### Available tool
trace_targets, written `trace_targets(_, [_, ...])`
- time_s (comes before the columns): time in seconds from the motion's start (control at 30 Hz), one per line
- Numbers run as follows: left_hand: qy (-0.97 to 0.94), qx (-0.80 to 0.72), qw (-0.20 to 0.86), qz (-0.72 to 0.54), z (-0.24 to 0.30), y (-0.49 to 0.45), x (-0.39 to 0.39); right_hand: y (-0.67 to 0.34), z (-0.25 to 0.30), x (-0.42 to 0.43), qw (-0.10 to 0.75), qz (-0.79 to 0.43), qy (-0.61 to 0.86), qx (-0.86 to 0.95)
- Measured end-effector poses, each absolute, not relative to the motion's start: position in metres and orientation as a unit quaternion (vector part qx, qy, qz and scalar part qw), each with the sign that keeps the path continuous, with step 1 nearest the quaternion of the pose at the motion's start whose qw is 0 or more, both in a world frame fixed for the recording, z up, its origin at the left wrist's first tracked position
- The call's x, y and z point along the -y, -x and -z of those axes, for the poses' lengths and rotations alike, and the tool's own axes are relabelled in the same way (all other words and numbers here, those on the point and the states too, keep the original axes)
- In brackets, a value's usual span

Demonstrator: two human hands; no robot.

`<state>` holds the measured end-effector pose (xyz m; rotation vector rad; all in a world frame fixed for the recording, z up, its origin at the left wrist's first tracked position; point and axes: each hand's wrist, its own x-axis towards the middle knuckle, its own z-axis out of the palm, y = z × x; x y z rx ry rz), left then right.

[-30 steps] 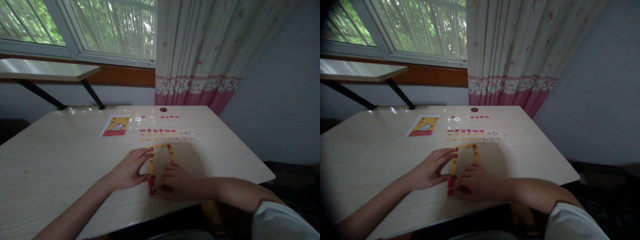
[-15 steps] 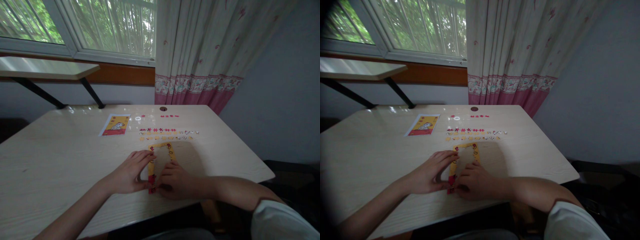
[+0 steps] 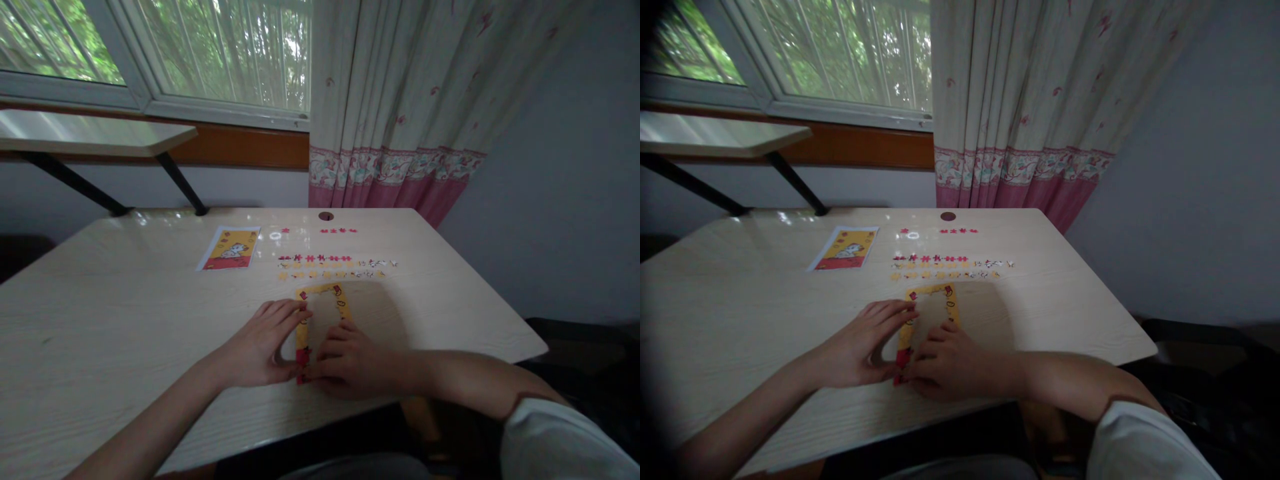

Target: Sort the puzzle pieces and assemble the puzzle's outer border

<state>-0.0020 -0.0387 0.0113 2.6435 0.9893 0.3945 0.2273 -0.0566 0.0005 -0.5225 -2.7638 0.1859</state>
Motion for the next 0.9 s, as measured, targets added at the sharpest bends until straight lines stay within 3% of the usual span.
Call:
trace_targets(0.17, [-0.919,-0.344,0.138,-0.13,-0.014,0.002,0.04,-0.231,-0.006,0.053,0.161,-0.092,0.18,0.966])
trace_targets(0.43, [-0.91,-0.374,0.124,-0.129,-0.016,0.003,0.04,-0.278,-0.015,0.008,0.242,-0.076,0.287,0.924])
trace_targets(0.7, [-0.897,-0.428,0.093,-0.058,-0.004,0.004,0.04,-0.284,-0.012,-0.004,0.13,-0.087,0.33,0.931])
trace_targets(0.9, [-0.895,-0.433,0.092,-0.056,-0.003,0.002,0.04,-0.284,-0.009,-0.007,0.111,-0.107,0.317,0.936])
